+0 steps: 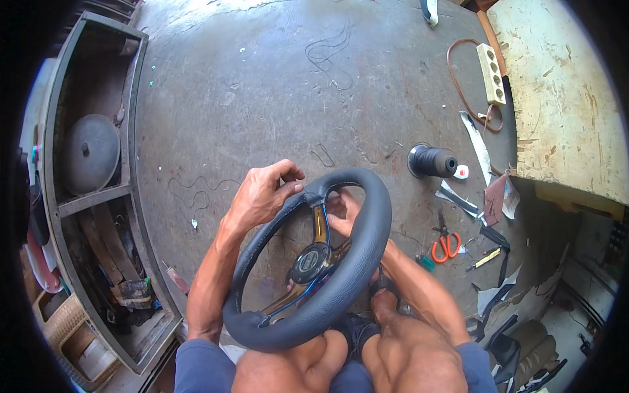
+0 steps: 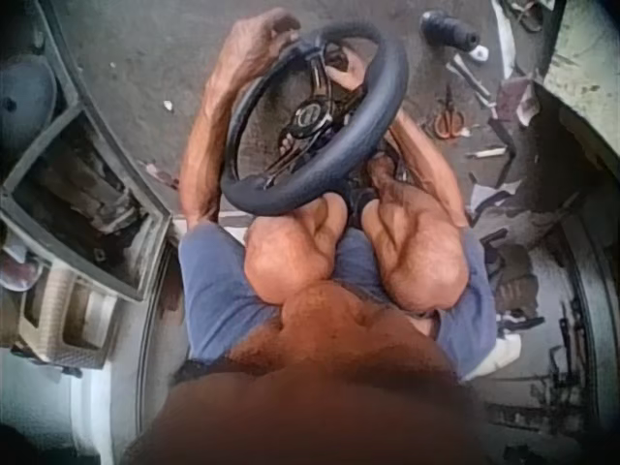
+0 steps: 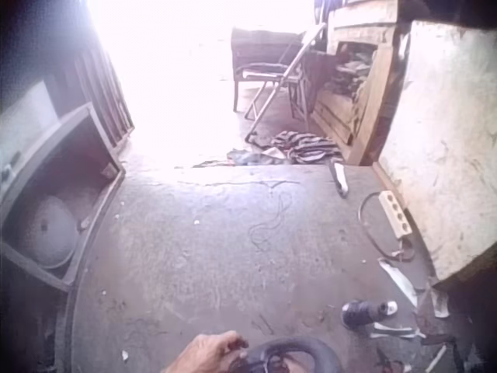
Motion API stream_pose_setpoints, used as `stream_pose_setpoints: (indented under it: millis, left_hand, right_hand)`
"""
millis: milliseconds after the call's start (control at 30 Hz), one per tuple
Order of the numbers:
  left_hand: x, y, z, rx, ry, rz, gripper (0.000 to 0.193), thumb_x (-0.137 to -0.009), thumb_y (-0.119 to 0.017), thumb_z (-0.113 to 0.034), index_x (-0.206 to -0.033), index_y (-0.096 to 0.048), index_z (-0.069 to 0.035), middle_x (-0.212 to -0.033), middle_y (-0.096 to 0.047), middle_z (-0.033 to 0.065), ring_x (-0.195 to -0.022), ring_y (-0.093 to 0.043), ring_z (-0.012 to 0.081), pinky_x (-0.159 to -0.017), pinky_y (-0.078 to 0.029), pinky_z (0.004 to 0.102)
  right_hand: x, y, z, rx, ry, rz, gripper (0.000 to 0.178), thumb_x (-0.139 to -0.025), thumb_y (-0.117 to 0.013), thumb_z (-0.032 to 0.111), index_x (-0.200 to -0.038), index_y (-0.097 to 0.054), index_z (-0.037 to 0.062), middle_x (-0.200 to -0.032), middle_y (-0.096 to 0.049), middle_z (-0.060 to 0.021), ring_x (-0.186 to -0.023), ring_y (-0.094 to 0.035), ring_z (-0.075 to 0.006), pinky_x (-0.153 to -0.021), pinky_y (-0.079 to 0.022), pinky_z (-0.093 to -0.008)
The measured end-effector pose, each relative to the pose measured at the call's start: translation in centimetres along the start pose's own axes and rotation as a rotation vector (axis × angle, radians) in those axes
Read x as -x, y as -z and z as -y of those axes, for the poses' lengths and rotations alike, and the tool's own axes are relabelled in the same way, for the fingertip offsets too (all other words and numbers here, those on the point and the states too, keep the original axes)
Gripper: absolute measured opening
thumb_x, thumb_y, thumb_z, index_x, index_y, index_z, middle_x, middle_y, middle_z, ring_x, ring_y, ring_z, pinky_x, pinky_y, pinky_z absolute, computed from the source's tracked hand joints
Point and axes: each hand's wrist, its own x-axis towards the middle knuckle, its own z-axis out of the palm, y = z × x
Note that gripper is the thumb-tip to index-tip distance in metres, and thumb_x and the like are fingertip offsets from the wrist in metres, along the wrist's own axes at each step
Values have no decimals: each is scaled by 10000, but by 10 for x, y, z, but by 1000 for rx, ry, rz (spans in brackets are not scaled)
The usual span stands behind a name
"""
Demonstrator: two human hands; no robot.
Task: The person sews a leather cover onto a steering wheel by hand using a needle and thread, pulling the stitches tight and occasionally using a piece of metal to tuck the leather into the spokes.
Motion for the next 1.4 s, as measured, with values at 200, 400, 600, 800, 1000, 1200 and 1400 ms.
stream_pose_setpoints:
  millis: [200,400,600,800,1000,1200,1400]
  left_hand:
    - [5,6,11,-21,83,25,220,-890,-748,-136,-1054,-699,2,-890,-749,162,-739,-705,242,-699,-544,386]
    - [4,-3,19,-13,61,33,221,-895,-743,-137,-1064,-702,0,-878,-744,168,-758,-713,247,-708,-548,392]
    - [7,-11,18,-32,91,77,212,-901,-733,-134,-1070,-704,-9,-908,-739,172,-807,-719,290,-741,-551,410]
    - [14,-28,32,-131,49,71,259,-884,-722,-117,-1129,-686,-41,-1053,-679,176,-1009,-663,359,-873,-523,455]
    - [13,-33,38,-168,33,32,259,-883,-717,-109,-1132,-687,-41,-1037,-674,162,-1051,-649,377,-894,-519,466]
    - [7,-38,55,-210,-76,91,180,-887,-692,-74,-1062,-685,-33,-988,-671,164,-982,-658,380,-827,-525,471]
    - [-10,-30,28,-26,-123,122,62,-930,-592,-32,-985,-575,-11,-889,-669,188,-857,-655,402,-748,-504,469]
  right_hand:
    - [36,57,-25,-157,37,-65,283,-1013,-630,284,-1133,-690,36,-884,-638,6,-753,-558,-79,-698,-473,-256]
    - [89,150,-71,-11,-239,-402,270,-1039,-603,324,-992,-701,76,-679,-529,61,-526,-415,-34,-461,-343,-243]
    - [108,177,-69,99,-336,-496,269,-1023,-601,288,-975,-712,47,-653,-505,45,-531,-415,-57,-503,-334,-259]
    - [93,176,-69,331,-274,-548,322,-997,-601,301,-1013,-718,1,-745,-628,-34,-688,-555,-148,-646,-450,-339]
    - [90,173,-76,458,-275,-604,322,-980,-602,290,-1037,-733,2,-833,-705,-129,-790,-632,-197,-746,-490,-357]
    - [93,173,-74,311,-266,-577,293,-993,-607,269,-1021,-729,3,-836,-709,-99,-808,-636,-178,-743,-492,-358]
    - [98,193,-72,406,-203,-544,293,-1012,-597,263,-1012,-722,-2,-882,-727,-81,-862,-645,-167,-806,-496,-342]
